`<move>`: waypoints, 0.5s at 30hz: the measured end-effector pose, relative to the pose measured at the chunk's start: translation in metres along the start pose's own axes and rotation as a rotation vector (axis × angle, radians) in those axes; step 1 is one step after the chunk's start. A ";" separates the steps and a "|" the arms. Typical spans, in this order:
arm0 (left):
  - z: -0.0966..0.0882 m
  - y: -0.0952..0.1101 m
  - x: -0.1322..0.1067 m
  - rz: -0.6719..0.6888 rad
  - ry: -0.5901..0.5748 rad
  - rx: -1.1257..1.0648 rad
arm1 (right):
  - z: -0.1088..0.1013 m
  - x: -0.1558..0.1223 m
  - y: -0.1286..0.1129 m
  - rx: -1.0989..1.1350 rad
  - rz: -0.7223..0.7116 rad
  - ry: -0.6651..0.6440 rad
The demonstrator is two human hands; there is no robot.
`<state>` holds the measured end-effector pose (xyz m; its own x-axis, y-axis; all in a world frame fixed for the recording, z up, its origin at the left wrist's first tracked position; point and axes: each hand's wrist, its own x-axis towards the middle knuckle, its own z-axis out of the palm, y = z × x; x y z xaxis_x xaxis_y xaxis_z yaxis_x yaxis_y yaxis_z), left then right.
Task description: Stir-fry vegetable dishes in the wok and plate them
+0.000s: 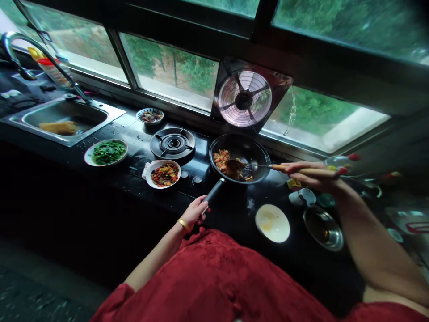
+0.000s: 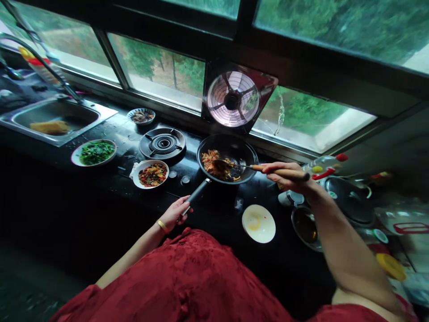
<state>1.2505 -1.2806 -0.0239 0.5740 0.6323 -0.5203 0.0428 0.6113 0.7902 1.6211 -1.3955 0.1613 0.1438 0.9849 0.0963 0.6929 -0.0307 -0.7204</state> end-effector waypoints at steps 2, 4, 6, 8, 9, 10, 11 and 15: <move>0.000 0.000 0.000 0.008 -0.002 0.009 | -0.010 -0.017 -0.024 0.006 -0.027 -0.099; 0.001 0.000 -0.001 0.013 -0.001 0.022 | -0.010 -0.026 -0.037 0.023 -0.020 -0.141; 0.001 0.001 -0.001 0.014 0.000 0.028 | 0.001 -0.024 -0.037 0.000 0.004 -0.173; 0.001 0.001 0.000 0.013 -0.001 0.027 | 0.019 -0.013 -0.030 -0.040 -0.004 -0.162; 0.001 0.001 0.000 0.012 -0.002 0.025 | 0.029 -0.005 -0.026 -0.061 -0.022 -0.123; 0.001 0.002 0.001 0.011 -0.002 0.024 | 0.037 0.002 -0.023 -0.079 -0.042 -0.066; 0.001 0.002 0.001 0.006 -0.001 0.024 | 0.044 0.009 -0.022 -0.095 -0.053 -0.002; 0.003 0.004 -0.002 -0.016 0.009 0.031 | 0.045 0.017 -0.045 -0.129 0.000 0.144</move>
<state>1.2521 -1.2807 -0.0193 0.5659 0.6266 -0.5359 0.0775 0.6066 0.7912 1.5606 -1.3693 0.1640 0.2372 0.9507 0.2000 0.7761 -0.0616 -0.6276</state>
